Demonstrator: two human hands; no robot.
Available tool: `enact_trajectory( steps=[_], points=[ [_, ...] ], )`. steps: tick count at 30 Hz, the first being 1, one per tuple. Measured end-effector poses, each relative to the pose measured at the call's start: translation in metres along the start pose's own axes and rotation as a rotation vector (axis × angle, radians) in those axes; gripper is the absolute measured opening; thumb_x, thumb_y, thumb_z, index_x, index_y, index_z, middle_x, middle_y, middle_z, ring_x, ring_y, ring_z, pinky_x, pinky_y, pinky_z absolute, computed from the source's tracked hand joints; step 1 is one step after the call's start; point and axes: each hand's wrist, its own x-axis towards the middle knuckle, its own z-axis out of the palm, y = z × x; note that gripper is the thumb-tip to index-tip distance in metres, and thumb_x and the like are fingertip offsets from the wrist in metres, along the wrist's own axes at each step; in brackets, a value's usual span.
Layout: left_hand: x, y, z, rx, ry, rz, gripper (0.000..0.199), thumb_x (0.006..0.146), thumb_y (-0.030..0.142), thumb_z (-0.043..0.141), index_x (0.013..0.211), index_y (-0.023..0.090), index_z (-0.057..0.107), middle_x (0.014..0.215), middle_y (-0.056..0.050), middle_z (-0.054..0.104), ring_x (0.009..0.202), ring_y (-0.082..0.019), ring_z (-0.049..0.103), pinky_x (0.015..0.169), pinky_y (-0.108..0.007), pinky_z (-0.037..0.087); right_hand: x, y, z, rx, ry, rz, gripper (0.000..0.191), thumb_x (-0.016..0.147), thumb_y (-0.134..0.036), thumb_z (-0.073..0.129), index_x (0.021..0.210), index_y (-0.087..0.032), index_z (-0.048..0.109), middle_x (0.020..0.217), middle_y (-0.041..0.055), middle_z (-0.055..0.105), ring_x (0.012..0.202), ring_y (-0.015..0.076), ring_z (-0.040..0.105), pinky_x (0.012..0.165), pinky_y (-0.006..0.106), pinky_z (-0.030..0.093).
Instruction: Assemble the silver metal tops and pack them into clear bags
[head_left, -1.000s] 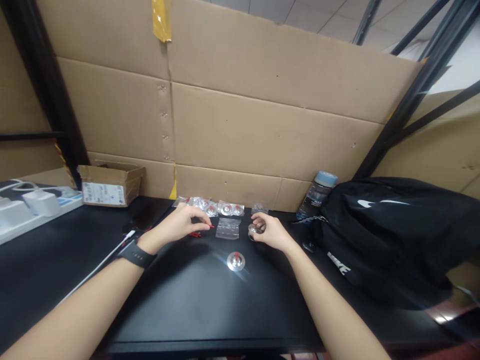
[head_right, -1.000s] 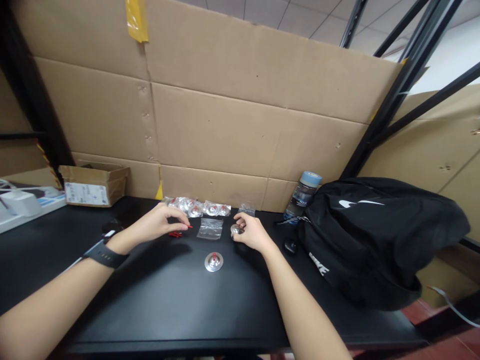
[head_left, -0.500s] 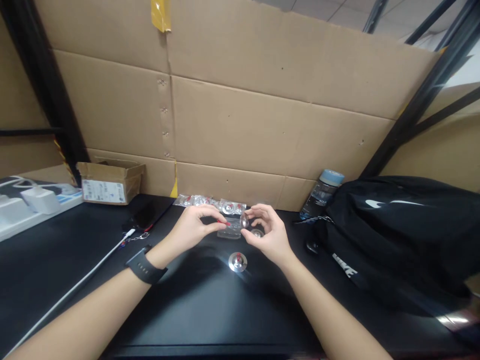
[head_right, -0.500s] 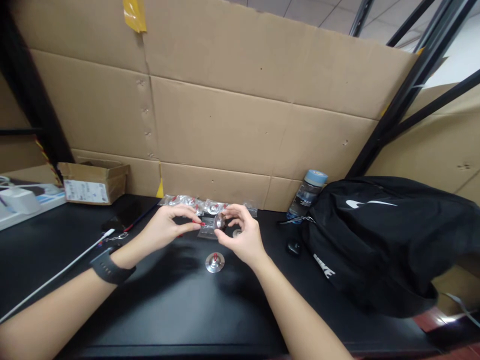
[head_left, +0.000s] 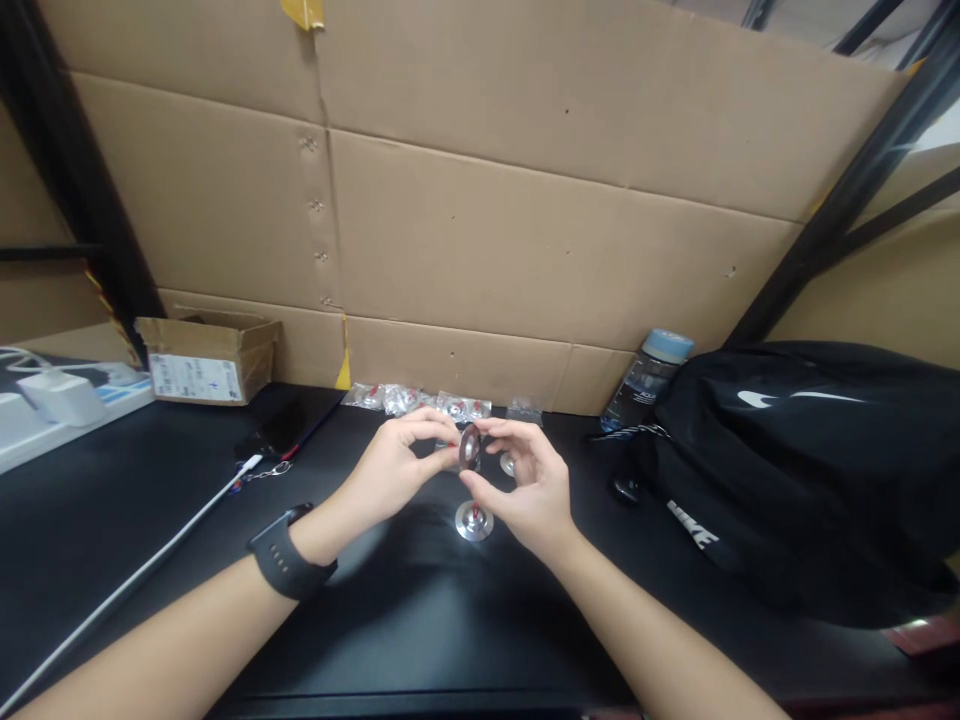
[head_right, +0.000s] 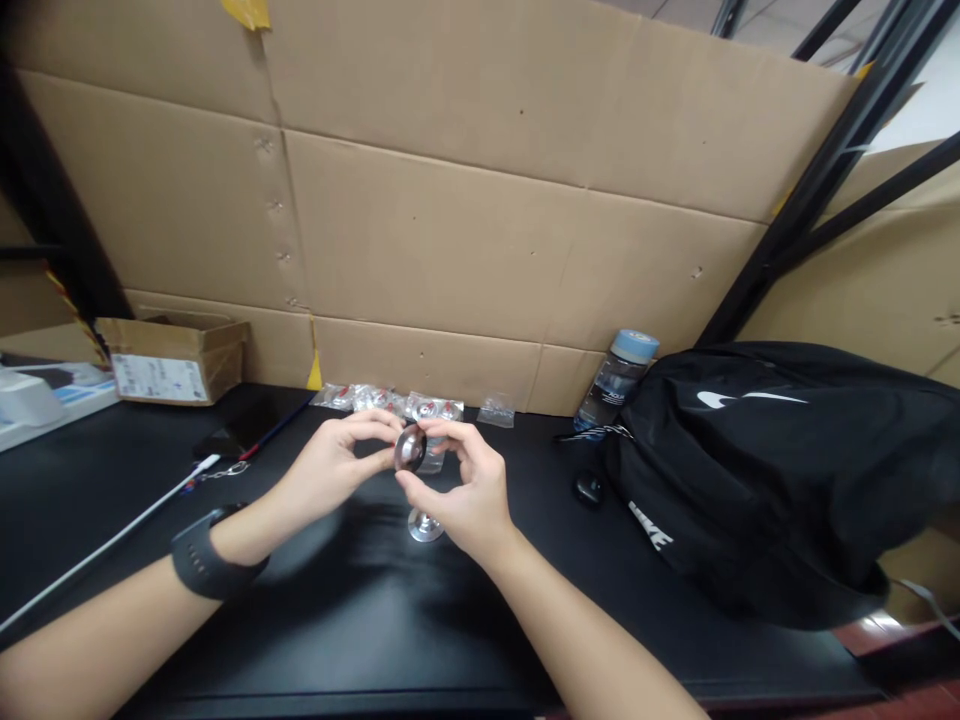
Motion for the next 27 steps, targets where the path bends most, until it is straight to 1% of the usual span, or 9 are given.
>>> enact_trajectory(
  steps=[5,11,16,19,23,25,27],
  points=[
    [-0.001,0.003,0.002,0.083,0.019,0.013,0.015,0.090,0.036,0.069,0.090,0.023,0.076,0.112,-0.007,0.063,0.109,-0.022,0.061,0.100,-0.038,0.047,-0.001,-0.001,0.000,-0.033,-0.014,-0.009,0.039,0.076,-0.022,0.081,0.108,-0.024,0.059,0.121,0.0103,0.068,0.108,0.0240,0.067,0.088,0.038,0.057],
    [-0.004,0.013,0.004,0.228,0.072,0.074,0.012,0.091,0.030,0.066,0.088,0.023,0.075,0.111,-0.006,0.058,0.108,-0.022,0.059,0.098,-0.036,0.047,0.000,-0.002,-0.002,-0.030,-0.023,-0.003,0.031,0.077,-0.024,0.082,0.099,-0.023,0.061,0.120,0.0106,0.069,0.112,0.0253,0.066,0.095,0.041,0.056],
    [-0.007,0.017,0.004,0.409,0.152,0.154,0.009,0.090,0.025,0.066,0.087,0.023,0.074,0.113,-0.006,0.058,0.114,-0.025,0.056,0.100,-0.043,0.042,-0.001,0.001,0.001,0.046,-0.001,0.026,0.034,0.076,-0.024,0.084,0.103,-0.022,0.063,0.119,0.0105,0.070,0.107,0.0243,0.069,0.087,0.037,0.059],
    [-0.009,0.018,0.004,0.552,0.195,0.219,0.009,0.089,0.024,0.066,0.087,0.025,0.075,0.115,-0.007,0.059,0.116,-0.027,0.055,0.100,-0.047,0.037,-0.002,0.002,0.004,0.128,0.023,0.111,0.037,0.074,-0.025,0.085,0.104,-0.023,0.064,0.112,0.0085,0.073,0.101,0.0231,0.072,0.086,0.037,0.061],
    [-0.010,0.019,0.004,0.647,0.227,0.284,0.009,0.090,0.025,0.067,0.086,0.026,0.076,0.113,-0.007,0.063,0.116,-0.029,0.054,0.097,-0.047,0.034,-0.001,0.001,0.005,0.264,0.057,0.290,0.043,0.067,-0.028,0.090,0.099,-0.023,0.061,0.102,0.0057,0.076,0.096,0.0232,0.075,0.088,0.038,0.063],
    [-0.010,0.019,0.004,0.676,0.226,0.316,0.011,0.091,0.026,0.066,0.085,0.026,0.076,0.113,-0.007,0.064,0.117,-0.029,0.054,0.096,-0.047,0.033,0.000,0.002,0.005,0.319,0.066,0.369,0.045,0.066,-0.028,0.091,0.097,-0.023,0.059,0.099,0.0043,0.076,0.093,0.0227,0.076,0.086,0.037,0.064],
    [-0.010,0.019,0.004,0.702,0.217,0.344,0.012,0.092,0.026,0.065,0.085,0.026,0.076,0.114,-0.007,0.064,0.119,-0.029,0.053,0.096,-0.047,0.032,0.001,0.004,0.004,0.355,0.068,0.415,0.043,0.066,-0.029,0.090,0.096,-0.023,0.060,0.096,0.0029,0.076,0.087,0.0217,0.076,0.080,0.034,0.065]
  ],
)
